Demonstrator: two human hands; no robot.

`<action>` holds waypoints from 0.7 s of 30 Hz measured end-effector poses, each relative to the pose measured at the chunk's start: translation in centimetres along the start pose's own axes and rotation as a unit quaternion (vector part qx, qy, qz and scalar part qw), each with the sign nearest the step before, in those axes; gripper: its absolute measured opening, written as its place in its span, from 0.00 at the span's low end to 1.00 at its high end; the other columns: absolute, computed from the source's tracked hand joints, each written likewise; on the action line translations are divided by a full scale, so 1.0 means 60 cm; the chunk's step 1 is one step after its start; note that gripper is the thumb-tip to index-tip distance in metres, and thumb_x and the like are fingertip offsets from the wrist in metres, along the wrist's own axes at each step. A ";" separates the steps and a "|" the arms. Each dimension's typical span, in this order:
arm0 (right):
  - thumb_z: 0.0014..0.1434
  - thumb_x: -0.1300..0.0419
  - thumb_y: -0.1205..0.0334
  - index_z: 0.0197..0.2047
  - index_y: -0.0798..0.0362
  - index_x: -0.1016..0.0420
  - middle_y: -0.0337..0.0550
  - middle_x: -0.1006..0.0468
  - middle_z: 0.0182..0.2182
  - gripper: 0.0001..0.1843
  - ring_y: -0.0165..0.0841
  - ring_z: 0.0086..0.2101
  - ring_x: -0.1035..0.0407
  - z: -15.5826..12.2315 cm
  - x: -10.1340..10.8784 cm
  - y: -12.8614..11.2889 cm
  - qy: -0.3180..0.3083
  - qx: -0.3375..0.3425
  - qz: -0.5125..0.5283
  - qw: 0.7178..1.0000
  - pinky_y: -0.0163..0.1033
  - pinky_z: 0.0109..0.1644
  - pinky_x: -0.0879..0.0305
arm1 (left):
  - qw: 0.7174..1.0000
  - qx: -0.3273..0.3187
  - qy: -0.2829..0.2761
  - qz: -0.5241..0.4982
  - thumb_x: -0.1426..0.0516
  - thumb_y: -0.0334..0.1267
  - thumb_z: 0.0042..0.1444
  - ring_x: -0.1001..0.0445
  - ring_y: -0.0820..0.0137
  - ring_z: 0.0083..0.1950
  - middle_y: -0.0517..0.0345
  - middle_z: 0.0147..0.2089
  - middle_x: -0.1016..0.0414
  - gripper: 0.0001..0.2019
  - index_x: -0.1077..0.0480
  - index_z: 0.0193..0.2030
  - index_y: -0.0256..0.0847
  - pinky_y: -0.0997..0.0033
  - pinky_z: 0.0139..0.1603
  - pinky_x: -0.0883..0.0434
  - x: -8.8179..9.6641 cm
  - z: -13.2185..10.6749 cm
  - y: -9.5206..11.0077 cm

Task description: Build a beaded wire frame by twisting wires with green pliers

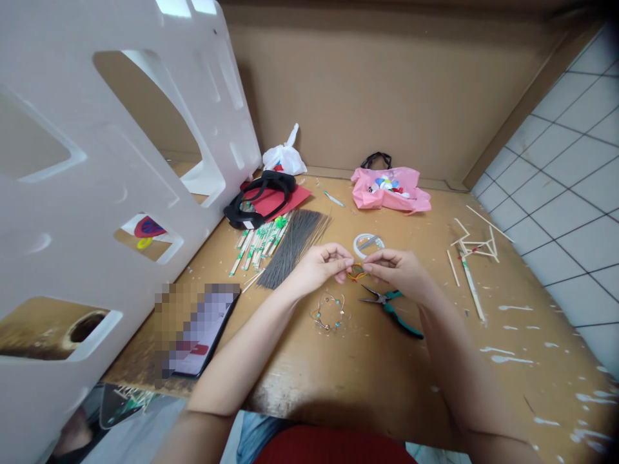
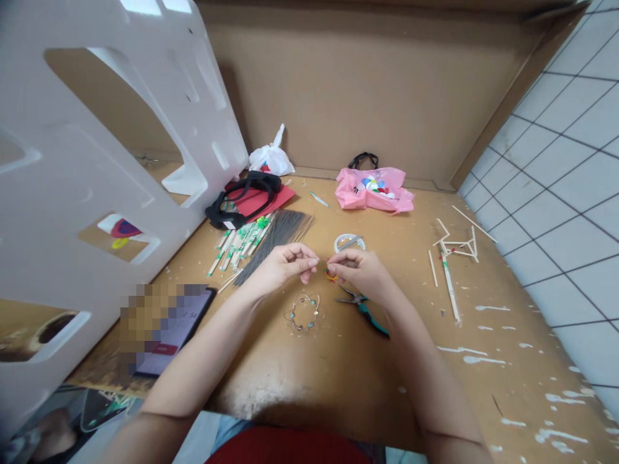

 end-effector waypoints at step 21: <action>0.44 0.33 0.48 0.29 0.51 0.33 0.35 0.28 0.24 0.18 0.27 0.25 0.33 0.001 -0.021 0.012 -0.008 0.005 0.037 0.999 0.34 0.28 0.35 | 0.997 -0.006 0.004 0.076 0.37 0.42 0.48 0.45 0.84 0.18 0.67 0.19 0.36 0.12 0.29 0.31 0.34 0.82 0.18 0.47 -0.005 0.000 0.001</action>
Point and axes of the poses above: each hand's wrist, its own z-axis towards the middle knuckle, its own x-axis out of the back of the hand, y = z × x, the point moved 1 cm from there along z, towards the middle knuckle
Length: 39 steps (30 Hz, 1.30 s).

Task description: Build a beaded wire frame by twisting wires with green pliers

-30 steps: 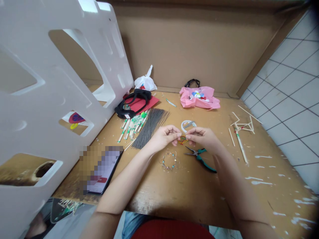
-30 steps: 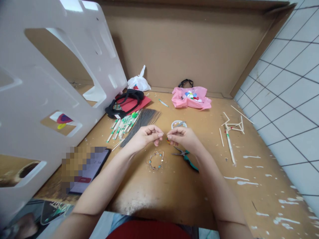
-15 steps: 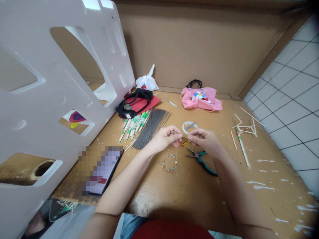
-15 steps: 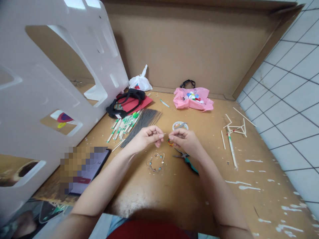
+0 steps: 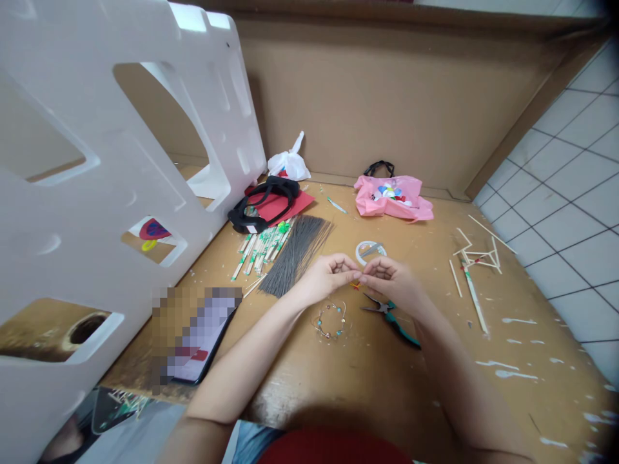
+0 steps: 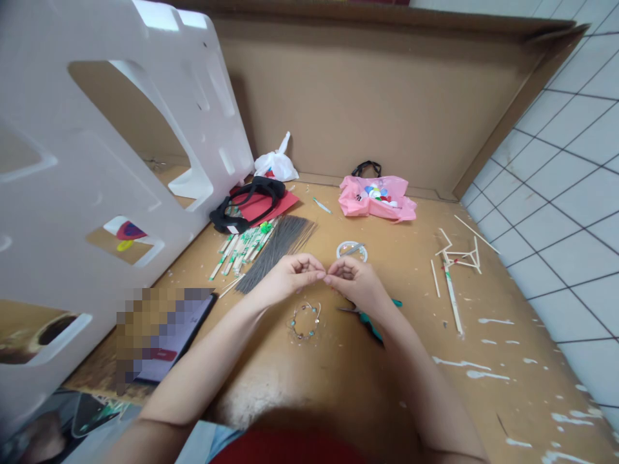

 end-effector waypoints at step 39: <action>0.49 0.42 0.63 0.44 0.55 0.31 0.50 0.26 0.37 0.17 0.40 0.38 0.32 -0.102 0.128 0.050 0.070 0.242 -0.617 0.746 0.41 0.41 0.38 | 0.996 0.033 -0.046 -0.074 0.40 0.51 0.48 0.49 0.83 0.15 0.73 0.16 0.47 0.18 0.38 0.30 0.38 0.79 0.16 0.51 0.011 -0.003 0.004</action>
Point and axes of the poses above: each hand's wrist, its own z-axis towards the middle knuckle, its own x-axis out of the back of the hand, y = z × x, the point moved 1 cm from there along z, towards the middle knuckle
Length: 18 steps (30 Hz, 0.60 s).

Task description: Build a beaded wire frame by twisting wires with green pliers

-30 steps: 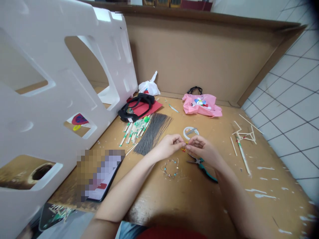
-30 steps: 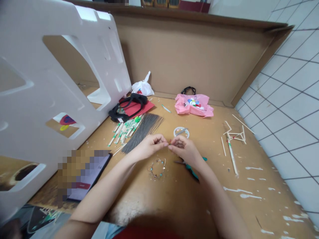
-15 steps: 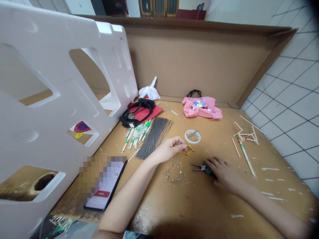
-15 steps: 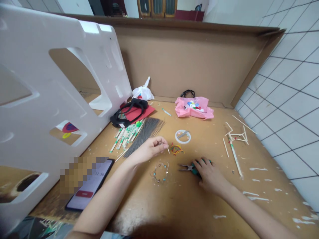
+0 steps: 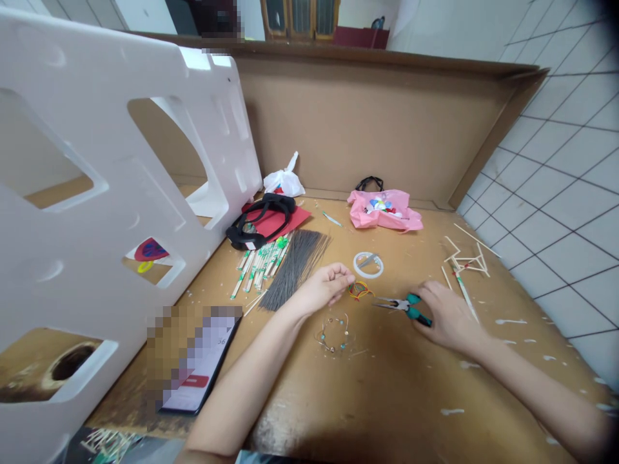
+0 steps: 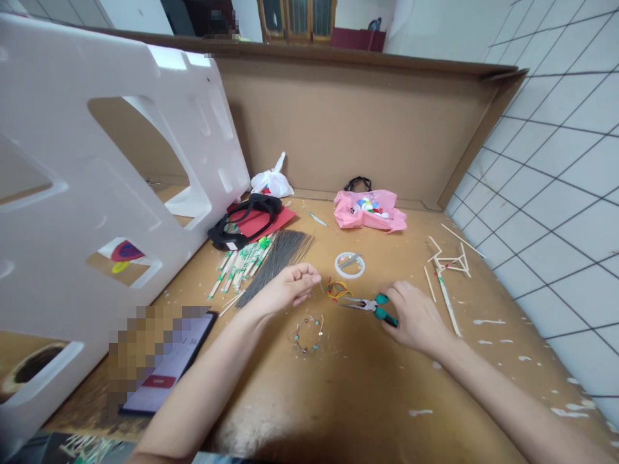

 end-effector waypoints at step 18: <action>0.60 0.45 0.56 0.38 0.56 0.27 0.46 0.26 0.29 0.12 0.35 0.30 0.38 0.068 0.069 -0.016 0.111 0.145 -0.200 0.963 0.40 0.33 0.50 | 0.993 0.034 -0.039 -0.104 0.38 0.45 0.48 0.51 0.84 0.15 0.73 0.15 0.47 0.16 0.40 0.28 0.37 0.81 0.17 0.53 -0.004 0.002 -0.009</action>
Point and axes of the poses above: each hand's wrist, its own z-axis towards the middle knuckle, its own x-axis out of the back of the hand, y = z × x, the point moved 1 cm from there along z, towards the middle knuckle
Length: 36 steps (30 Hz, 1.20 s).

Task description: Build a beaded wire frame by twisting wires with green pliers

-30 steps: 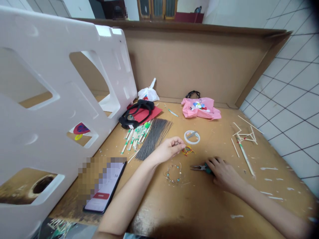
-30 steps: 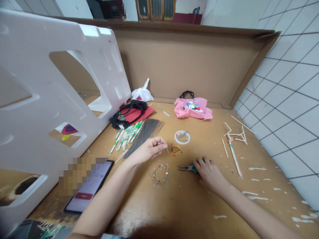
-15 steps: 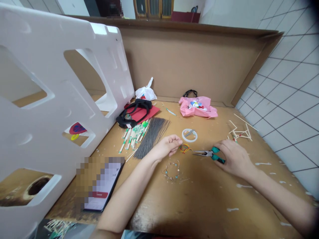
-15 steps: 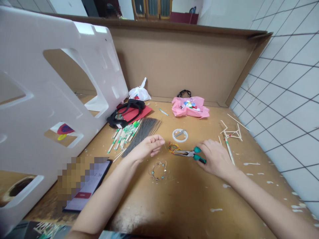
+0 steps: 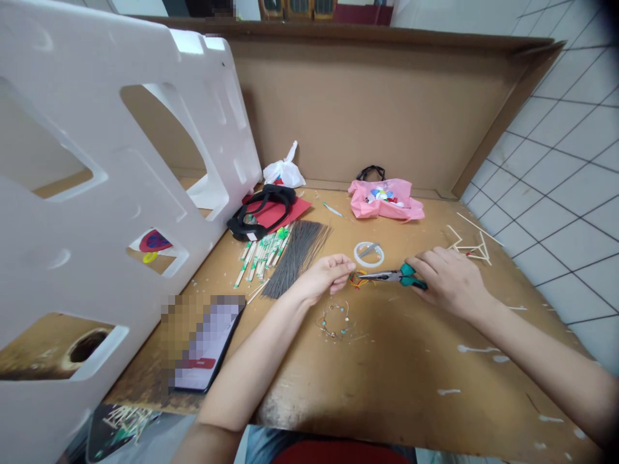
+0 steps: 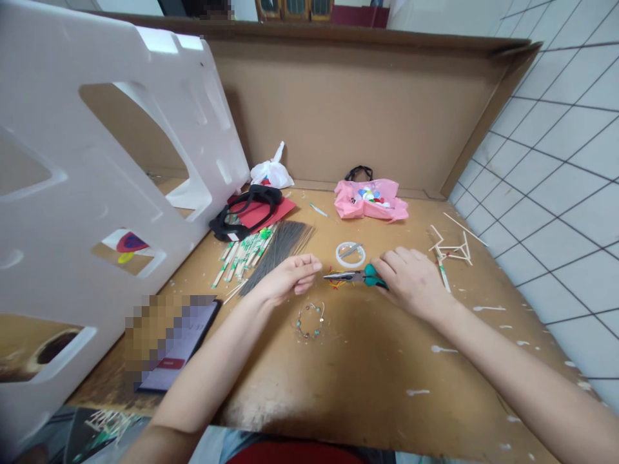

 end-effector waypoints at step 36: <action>0.60 0.45 0.56 0.39 0.55 0.26 0.45 0.27 0.28 0.12 0.35 0.30 0.40 0.002 -0.005 0.000 0.002 0.002 0.011 1.000 0.40 0.33 0.50 | 1.000 0.021 0.002 -0.016 0.37 0.46 0.47 0.53 0.85 0.15 0.72 0.16 0.49 0.18 0.41 0.27 0.37 0.81 0.16 0.55 0.002 -0.001 -0.001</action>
Point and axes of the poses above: each hand's wrist, its own z-axis towards the middle knuckle, its own x-axis out of the back of the hand, y = z × x, the point moved 1 cm from there along z, towards the middle knuckle
